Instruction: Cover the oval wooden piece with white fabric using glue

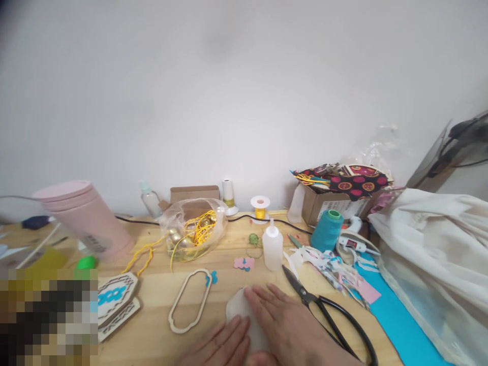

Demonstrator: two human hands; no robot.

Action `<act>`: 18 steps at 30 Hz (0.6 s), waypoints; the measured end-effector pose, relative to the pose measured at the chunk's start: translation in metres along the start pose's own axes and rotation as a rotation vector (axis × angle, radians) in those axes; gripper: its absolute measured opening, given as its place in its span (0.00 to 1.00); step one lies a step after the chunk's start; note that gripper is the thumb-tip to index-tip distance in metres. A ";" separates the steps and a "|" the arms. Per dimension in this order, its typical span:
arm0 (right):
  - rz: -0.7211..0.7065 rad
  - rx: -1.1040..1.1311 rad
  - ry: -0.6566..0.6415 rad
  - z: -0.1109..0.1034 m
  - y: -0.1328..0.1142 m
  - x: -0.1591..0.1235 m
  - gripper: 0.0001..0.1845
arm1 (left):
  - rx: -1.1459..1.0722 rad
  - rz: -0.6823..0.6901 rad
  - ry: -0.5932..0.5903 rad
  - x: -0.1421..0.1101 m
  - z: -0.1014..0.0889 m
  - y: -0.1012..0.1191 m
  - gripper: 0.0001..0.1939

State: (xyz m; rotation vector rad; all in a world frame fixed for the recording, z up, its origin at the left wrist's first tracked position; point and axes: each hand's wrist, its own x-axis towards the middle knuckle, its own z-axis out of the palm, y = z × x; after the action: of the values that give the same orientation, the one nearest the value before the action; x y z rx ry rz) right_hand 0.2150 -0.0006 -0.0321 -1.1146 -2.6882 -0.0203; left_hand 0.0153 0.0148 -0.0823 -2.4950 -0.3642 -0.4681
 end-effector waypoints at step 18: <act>-0.156 -0.218 -0.174 0.015 -0.001 -0.008 0.26 | -0.099 -0.139 -0.138 0.012 -0.004 -0.013 0.34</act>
State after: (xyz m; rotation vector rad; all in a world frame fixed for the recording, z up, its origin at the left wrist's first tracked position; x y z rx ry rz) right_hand 0.2163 -0.0053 -0.0479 -1.0012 -2.9820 -0.2595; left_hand 0.0209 0.0252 -0.0680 -2.6166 -0.5849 -0.3768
